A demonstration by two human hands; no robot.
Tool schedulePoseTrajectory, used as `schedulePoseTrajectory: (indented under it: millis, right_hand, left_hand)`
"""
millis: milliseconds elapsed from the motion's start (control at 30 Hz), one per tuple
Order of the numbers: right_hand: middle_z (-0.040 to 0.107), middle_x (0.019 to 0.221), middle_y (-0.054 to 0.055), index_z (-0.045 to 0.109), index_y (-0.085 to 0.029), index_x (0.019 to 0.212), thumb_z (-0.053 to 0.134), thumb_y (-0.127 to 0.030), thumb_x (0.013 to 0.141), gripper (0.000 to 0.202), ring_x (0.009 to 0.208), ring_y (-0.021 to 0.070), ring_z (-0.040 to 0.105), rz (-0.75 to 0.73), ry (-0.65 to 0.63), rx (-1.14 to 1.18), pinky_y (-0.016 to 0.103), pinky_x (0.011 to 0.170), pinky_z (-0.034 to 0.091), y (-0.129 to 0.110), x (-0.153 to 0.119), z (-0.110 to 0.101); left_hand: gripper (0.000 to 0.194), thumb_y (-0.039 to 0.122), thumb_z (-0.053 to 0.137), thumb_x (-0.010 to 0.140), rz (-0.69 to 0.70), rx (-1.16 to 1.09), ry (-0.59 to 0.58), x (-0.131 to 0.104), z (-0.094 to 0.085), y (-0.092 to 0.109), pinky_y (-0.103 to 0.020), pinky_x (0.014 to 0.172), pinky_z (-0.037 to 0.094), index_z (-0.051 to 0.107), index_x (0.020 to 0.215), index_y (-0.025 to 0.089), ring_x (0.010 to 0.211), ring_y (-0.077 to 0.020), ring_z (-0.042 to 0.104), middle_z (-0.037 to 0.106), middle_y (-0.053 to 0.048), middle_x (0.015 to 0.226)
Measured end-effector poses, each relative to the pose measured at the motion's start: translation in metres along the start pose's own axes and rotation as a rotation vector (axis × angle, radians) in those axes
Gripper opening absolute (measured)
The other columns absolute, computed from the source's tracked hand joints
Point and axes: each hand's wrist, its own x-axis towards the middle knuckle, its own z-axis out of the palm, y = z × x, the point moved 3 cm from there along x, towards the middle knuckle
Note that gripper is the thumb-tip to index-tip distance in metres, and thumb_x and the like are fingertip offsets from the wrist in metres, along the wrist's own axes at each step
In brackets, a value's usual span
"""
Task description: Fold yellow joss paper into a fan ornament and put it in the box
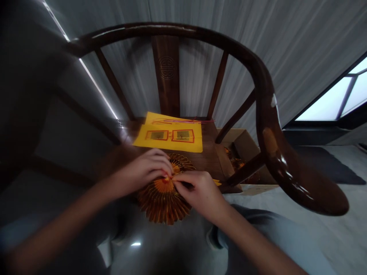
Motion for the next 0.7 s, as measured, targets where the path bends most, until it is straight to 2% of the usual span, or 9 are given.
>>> schedulePoseTrajectory:
  millis: [100, 233, 300, 367, 433, 500, 600, 700]
  right_hand:
    - [0.076, 0.085, 0.0, 0.075, -0.023, 0.089, 0.061, -0.013, 0.086, 0.018, 0.075, 0.0145, 0.071, -0.022, -0.049, -0.02, 0.023, 0.071, 0.054, 0.0, 0.002, -0.006]
    - [0.073, 0.092, 0.003, 0.072, -0.023, 0.095, 0.056, -0.012, 0.088, 0.021, 0.083, 0.0152, 0.069, -0.11, -0.136, -0.043, 0.025, 0.074, 0.054, 0.0, 0.006, -0.034]
    - [0.07, 0.104, 0.005, 0.071, -0.022, 0.09, 0.051, -0.006, 0.084, 0.027, 0.099, 0.0192, 0.065, -0.182, -0.157, -0.112, 0.033, 0.087, 0.052, 0.003, 0.005, -0.05]
    - [0.063, 0.12, 0.007, 0.07, -0.023, 0.089, 0.051, -0.002, 0.077, 0.03, 0.118, 0.0248, 0.055, -0.23, -0.191, -0.232, 0.043, 0.101, 0.045, 0.008, 0.003, -0.059]
    - [0.056, 0.131, 0.008, 0.068, -0.024, 0.098, 0.051, 0.0, 0.075, 0.038, 0.131, 0.0272, 0.044, -0.235, -0.242, -0.311, 0.048, 0.107, 0.039, 0.014, -0.001, -0.061]
    - [0.052, 0.135, 0.008, 0.067, -0.025, 0.102, 0.051, -0.001, 0.078, 0.037, 0.135, 0.0271, 0.038, -0.251, -0.254, -0.334, 0.048, 0.109, 0.038, 0.018, -0.005, -0.059]
    - [0.051, 0.134, 0.008, 0.067, -0.024, 0.096, 0.053, -0.004, 0.084, 0.027, 0.136, 0.0269, 0.037, -0.297, -0.221, -0.343, 0.046, 0.108, 0.04, 0.018, -0.01, -0.055]
    - [0.054, 0.131, 0.008, 0.065, -0.023, 0.096, 0.049, -0.001, 0.085, 0.03, 0.137, 0.0265, 0.036, -0.295, -0.27, -0.361, 0.045, 0.107, 0.041, 0.022, -0.016, -0.051]
  left_hand:
    - [0.018, 0.024, 0.053, 0.095, -0.019, 0.042, -0.057, 0.003, -0.003, 0.001, -0.034, 0.097, 0.04, 0.071, 0.091, 0.024, 0.106, -0.0185, 0.052, 0.072, 0.001, 0.102]
    - [0.017, 0.026, 0.055, 0.095, -0.045, 0.08, -0.056, 0.003, -0.005, 0.001, -0.037, 0.099, 0.037, 0.071, 0.09, 0.025, 0.107, -0.0193, 0.052, 0.072, 0.001, 0.104]
    - [0.017, 0.027, 0.055, 0.095, -0.051, 0.058, -0.049, 0.003, -0.005, 0.0, -0.038, 0.1, 0.037, 0.071, 0.092, 0.025, 0.109, -0.0194, 0.052, 0.072, 0.001, 0.105]
    - [0.017, 0.027, 0.054, 0.095, -0.042, 0.008, -0.044, 0.003, -0.006, -0.001, -0.037, 0.1, 0.038, 0.071, 0.092, 0.025, 0.11, -0.0188, 0.052, 0.072, 0.001, 0.106]
    - [0.018, 0.026, 0.054, 0.096, -0.028, -0.045, -0.058, 0.005, -0.007, -0.001, -0.036, 0.099, 0.039, 0.071, 0.093, 0.025, 0.111, -0.0181, 0.053, 0.072, 0.0, 0.106]
    - [0.018, 0.026, 0.054, 0.095, -0.019, -0.071, -0.094, 0.007, -0.009, -0.001, -0.035, 0.099, 0.039, 0.072, 0.095, 0.025, 0.111, -0.018, 0.053, 0.072, 0.0, 0.107]
    - [0.018, 0.025, 0.055, 0.095, -0.01, -0.077, -0.141, 0.01, -0.012, -0.002, -0.036, 0.1, 0.039, 0.072, 0.097, 0.025, 0.113, -0.0186, 0.053, 0.072, 0.0, 0.108]
    - [0.018, 0.026, 0.055, 0.095, -0.002, -0.084, -0.152, 0.012, -0.012, -0.005, -0.036, 0.1, 0.039, 0.072, 0.097, 0.026, 0.113, -0.0186, 0.053, 0.072, 0.0, 0.108]
